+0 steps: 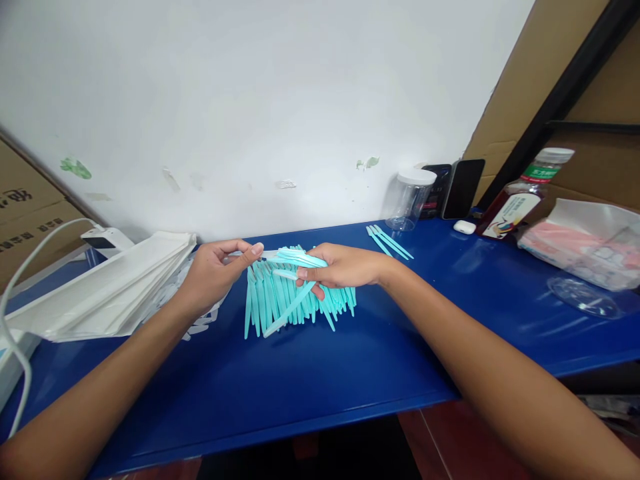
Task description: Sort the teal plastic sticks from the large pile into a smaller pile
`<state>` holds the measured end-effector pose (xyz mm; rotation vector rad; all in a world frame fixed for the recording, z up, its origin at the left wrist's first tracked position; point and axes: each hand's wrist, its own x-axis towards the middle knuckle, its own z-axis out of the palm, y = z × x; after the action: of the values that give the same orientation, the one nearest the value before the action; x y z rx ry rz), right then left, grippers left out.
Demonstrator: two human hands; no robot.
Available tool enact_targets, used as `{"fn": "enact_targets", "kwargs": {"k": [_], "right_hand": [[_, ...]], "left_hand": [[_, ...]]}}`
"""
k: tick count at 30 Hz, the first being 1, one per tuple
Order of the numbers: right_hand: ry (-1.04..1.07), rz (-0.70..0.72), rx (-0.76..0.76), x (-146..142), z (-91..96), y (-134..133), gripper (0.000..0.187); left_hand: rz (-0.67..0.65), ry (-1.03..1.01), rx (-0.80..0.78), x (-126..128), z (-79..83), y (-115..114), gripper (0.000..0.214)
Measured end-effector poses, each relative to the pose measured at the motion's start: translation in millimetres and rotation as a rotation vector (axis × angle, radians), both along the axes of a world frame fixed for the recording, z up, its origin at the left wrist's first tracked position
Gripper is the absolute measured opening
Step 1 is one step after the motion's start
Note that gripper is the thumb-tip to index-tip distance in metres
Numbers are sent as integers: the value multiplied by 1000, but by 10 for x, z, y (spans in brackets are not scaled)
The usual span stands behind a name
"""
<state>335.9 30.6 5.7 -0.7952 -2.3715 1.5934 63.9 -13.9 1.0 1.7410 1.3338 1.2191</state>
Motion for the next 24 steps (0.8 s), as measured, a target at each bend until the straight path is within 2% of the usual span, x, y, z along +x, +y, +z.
{"fn": "enact_targets", "kwargs": {"k": [7,16,24], "right_hand": [[5,2,12,0,27,-7,42],[15,5,7,11,1,10,42],[13,4,12,16,10,16,43]], "left_hand": [[1,3,9,-31,-24,34,43],[-12,3,5,17,47,-21,44],[-36,-19,-6,-16,8,14,44]]}}
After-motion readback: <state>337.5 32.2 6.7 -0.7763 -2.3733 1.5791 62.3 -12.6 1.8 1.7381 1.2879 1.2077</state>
